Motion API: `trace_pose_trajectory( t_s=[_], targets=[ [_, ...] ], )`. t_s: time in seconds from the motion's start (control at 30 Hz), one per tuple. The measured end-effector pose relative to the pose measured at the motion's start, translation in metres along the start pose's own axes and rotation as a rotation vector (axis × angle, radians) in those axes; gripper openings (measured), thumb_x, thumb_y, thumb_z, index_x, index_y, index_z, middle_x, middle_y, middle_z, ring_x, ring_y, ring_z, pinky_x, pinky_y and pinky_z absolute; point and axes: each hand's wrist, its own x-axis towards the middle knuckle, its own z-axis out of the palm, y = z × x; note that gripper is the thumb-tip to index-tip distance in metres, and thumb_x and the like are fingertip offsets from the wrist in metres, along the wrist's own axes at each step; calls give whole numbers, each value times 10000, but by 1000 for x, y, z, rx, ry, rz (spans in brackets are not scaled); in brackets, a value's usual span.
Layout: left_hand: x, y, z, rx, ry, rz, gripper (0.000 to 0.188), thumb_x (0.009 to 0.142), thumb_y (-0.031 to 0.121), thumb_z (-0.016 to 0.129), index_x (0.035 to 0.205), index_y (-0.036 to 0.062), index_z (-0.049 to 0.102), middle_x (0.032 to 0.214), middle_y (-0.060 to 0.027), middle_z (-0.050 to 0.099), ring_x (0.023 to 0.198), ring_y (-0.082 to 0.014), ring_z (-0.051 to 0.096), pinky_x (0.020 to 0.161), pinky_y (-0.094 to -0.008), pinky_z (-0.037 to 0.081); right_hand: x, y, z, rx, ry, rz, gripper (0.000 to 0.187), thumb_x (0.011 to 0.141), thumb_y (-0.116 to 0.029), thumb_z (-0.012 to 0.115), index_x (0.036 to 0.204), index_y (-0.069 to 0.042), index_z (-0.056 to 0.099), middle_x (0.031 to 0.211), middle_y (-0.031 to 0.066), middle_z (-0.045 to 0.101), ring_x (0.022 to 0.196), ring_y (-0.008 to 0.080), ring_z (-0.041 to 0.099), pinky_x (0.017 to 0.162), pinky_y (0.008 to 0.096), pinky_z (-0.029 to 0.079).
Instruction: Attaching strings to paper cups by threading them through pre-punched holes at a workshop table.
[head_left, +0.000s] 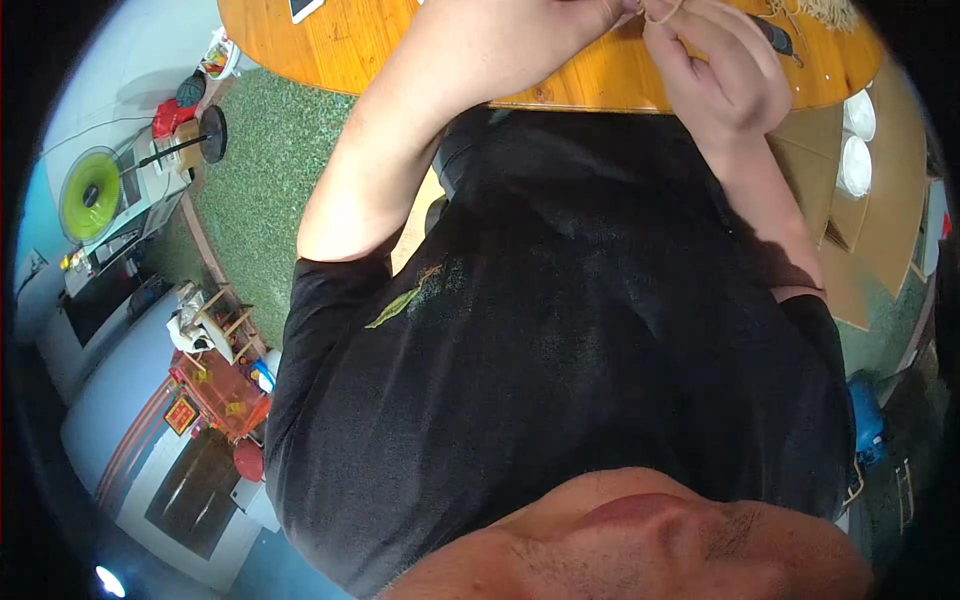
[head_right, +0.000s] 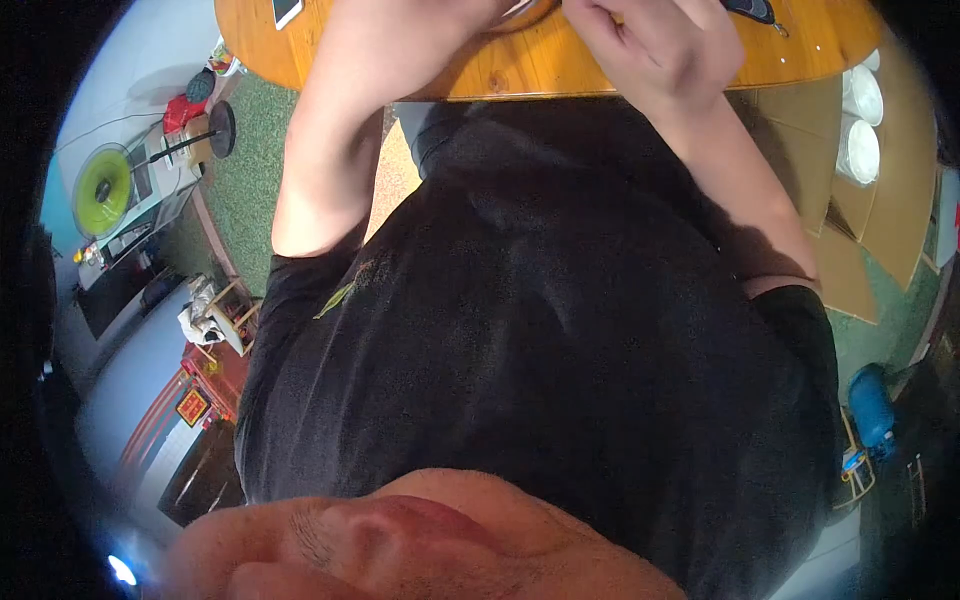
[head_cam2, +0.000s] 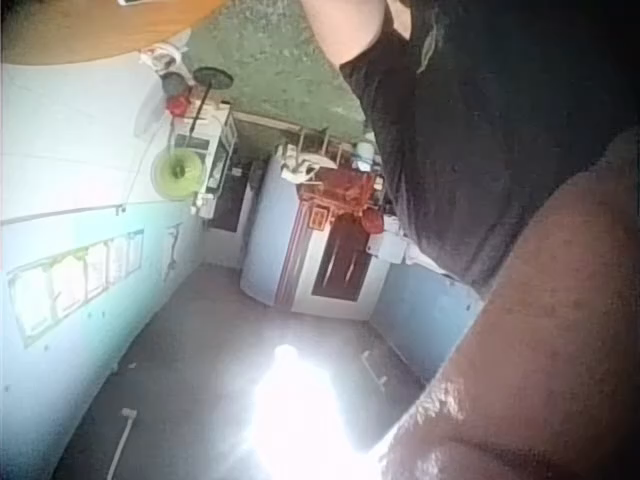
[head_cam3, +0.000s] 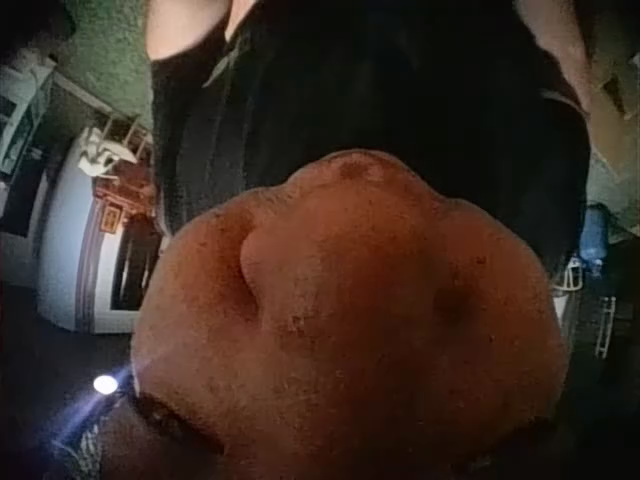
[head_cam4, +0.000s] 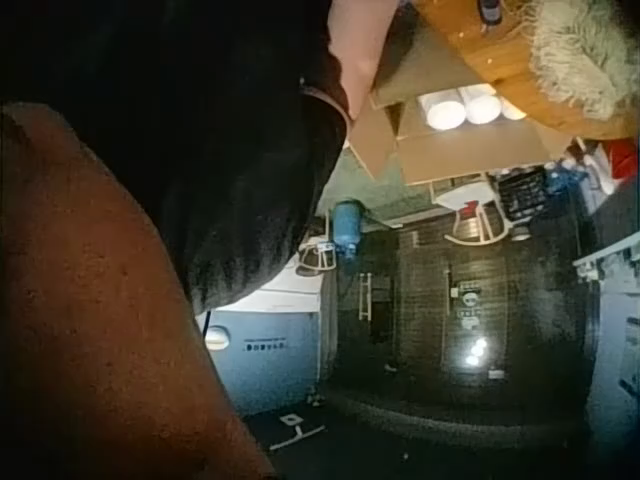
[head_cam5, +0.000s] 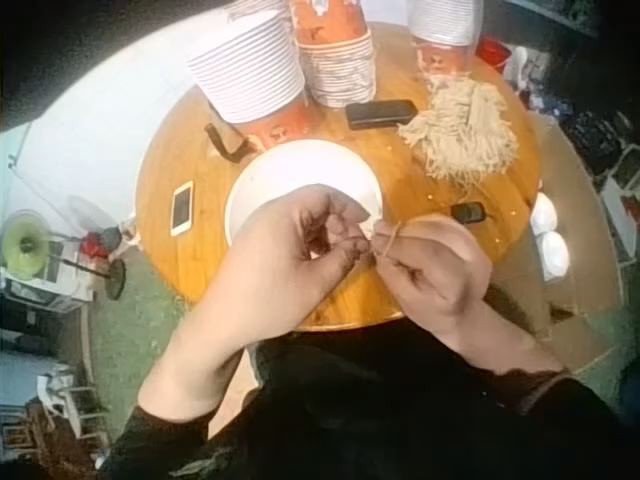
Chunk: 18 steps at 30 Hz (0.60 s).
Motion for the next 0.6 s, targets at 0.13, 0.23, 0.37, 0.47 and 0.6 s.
trace_pose_trajectory(
  t_s=[0.13, 0.23, 0.37, 0.47, 0.6],
  targets=[
    [-3, 14, -3, 27, -54, -127, 103, 948, 9, 666, 1037, -38, 683, 812, -46, 661, 728, -102, 602, 674, -259, 508, -11, 3, 6, 31, 38, -59, 252, 730, 43, 839, 922, -35, 695, 924, 122, 732, 734, 282, 706, 638, 358, 570],
    [-2, 19, -5, 22, -87, -167, 74, 956, 20, 670, 980, -45, 698, 792, -52, 684, 696, -101, 602, 649, -264, 507, -15, 5, 5, 21, -16, -79, 280, 746, 45, 830, 970, -33, 681, 947, 123, 737, 753, 287, 710, 652, 365, 578],
    [-3, 13, -6, 9, -89, -161, 76, 965, 28, 672, 954, -40, 703, 790, -52, 699, 694, -93, 604, 640, -263, 506, -16, 7, 6, 54, -23, -90, 268, 753, 52, 819, 962, -29, 672, 947, 130, 734, 751, 288, 708, 654, 364, 575],
    [-2, 8, -5, -14, -86, -106, 74, 973, 32, 665, 945, -28, 697, 790, -39, 686, 694, -84, 592, 637, -255, 495, -13, 4, 9, 107, 30, -62, 259, 753, 60, 812, 951, -23, 667, 931, 124, 727, 743, 268, 701, 655, 355, 570],
    [-2, 3, -6, -79, -75, -187, 85, 977, 40, 652, 915, -12, 678, 778, -25, 657, 683, -81, 567, 628, -258, 477, -11, -5, 6, 117, 9, 49, 239, 810, 32, 799, 988, -30, 653, 937, 119, 722, 759, 223, 708, 665, 319, 572]
  ],
)
